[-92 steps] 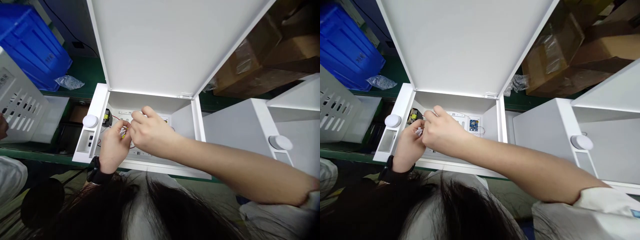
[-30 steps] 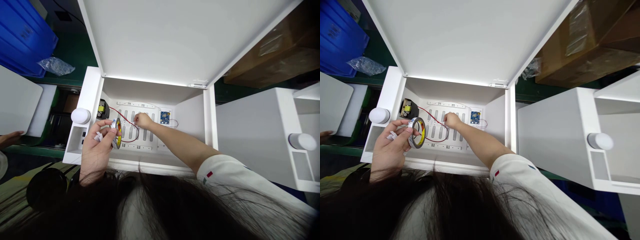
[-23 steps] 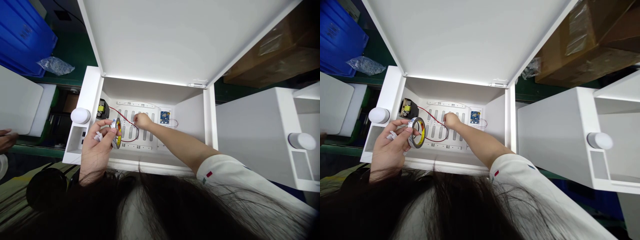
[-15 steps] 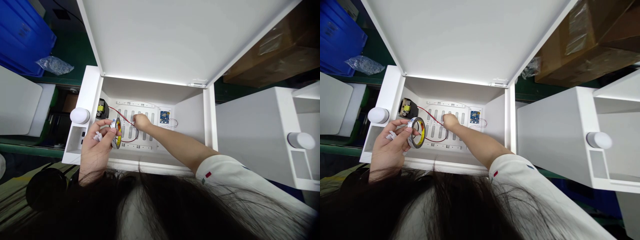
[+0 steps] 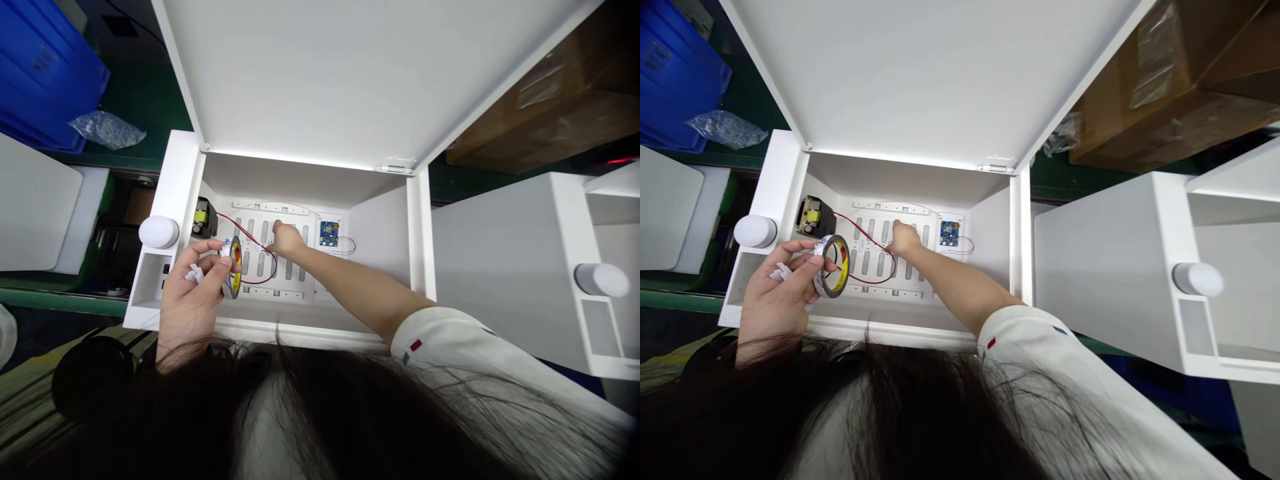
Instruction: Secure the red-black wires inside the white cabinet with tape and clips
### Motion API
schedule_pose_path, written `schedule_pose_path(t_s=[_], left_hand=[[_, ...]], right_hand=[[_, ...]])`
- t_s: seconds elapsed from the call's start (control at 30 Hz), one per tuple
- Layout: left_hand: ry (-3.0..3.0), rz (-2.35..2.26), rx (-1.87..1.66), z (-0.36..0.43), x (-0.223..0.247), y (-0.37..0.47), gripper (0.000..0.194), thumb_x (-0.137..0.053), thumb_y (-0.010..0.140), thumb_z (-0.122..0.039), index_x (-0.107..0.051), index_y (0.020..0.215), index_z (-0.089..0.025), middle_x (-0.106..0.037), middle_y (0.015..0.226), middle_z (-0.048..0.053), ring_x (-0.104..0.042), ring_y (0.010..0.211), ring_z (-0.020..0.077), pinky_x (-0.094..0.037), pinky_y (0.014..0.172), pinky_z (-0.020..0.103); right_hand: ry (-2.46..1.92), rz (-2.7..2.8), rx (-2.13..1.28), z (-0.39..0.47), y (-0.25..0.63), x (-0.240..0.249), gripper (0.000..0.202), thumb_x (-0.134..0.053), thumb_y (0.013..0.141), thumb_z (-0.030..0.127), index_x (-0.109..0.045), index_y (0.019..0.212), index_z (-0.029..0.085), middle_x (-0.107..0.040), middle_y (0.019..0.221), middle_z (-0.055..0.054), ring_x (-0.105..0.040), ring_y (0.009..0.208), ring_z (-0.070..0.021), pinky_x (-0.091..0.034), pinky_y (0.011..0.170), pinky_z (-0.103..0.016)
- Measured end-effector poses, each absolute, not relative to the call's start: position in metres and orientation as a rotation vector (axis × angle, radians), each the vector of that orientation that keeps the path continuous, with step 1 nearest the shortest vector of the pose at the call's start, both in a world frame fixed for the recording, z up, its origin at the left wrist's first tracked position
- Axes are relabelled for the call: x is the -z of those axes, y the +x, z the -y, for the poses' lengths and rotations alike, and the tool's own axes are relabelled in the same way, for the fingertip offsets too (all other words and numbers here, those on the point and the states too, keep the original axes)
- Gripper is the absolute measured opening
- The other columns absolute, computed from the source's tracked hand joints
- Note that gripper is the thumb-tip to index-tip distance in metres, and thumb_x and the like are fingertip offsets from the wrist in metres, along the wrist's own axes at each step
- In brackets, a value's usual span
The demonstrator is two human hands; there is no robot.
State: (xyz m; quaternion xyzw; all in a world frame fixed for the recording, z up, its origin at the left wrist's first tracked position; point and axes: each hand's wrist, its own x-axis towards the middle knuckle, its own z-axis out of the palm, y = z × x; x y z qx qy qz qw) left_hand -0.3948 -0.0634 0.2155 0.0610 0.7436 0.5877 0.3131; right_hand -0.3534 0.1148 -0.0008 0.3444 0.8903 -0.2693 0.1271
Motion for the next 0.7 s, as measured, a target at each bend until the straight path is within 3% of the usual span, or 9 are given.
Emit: schedule_pose_path(t_s=[0.1, 0.3, 0.5, 0.7], left_hand=[[0.16, -1.946, -1.551, 0.064, -0.214, -0.395, 0.026, -0.072, 0.075, -0.03, -0.061, 0.096, -0.02, -0.065, 0.068, 0.002, -0.05, 0.051, 0.0083, -0.031, 0.04, 0.015], [0.13, -1.901, -1.622, 0.063, -0.212, -0.395, 0.028, -0.073, 0.072, -0.029, -0.06, 0.095, -0.02, -0.065, 0.066, 0.001, -0.041, 0.043, 0.0055, -0.03, 0.039, 0.016], [0.133, -1.91, -1.628, 0.061, -0.214, -0.394, 0.027, -0.073, 0.071, -0.028, -0.061, 0.093, -0.02, -0.065, 0.066, 0.001, -0.045, 0.045, 0.007, -0.029, 0.039, 0.016], [0.123, -1.884, -1.675, 0.062, -0.211, -0.395, 0.028, -0.074, 0.07, -0.028, -0.061, 0.093, -0.019, -0.064, 0.065, 0.002, -0.047, 0.046, 0.0081, -0.032, 0.039, 0.016]], right_hand=[[1.081, -2.533, 0.871, -0.123, -0.356, 0.009, 0.056, -0.084, 0.057, 0.041, -0.059, 0.101, 0.017, -0.068, 0.093, -0.007, -0.062, 0.086, -0.022, -0.044, 0.066, -0.026], [1.168, -2.471, 0.996, -0.126, -0.359, 0.015, 0.034, -0.081, 0.064, 0.034, -0.064, 0.089, 0.018, -0.069, 0.089, -0.004, -0.061, 0.079, -0.017, -0.041, 0.063, -0.024], [1.177, -2.462, 1.019, -0.123, -0.358, 0.017, 0.013, -0.069, 0.078, 0.029, -0.065, 0.085, 0.018, -0.07, 0.087, -0.005, -0.061, 0.077, -0.0157, -0.04, 0.062, -0.023], [1.14, -2.537, 0.942, -0.123, -0.352, 0.02, 0.017, -0.062, 0.083, 0.036, -0.063, 0.087, 0.019, -0.069, 0.086, -0.006, -0.061, 0.079, -0.0183, -0.04, 0.063, -0.025]])
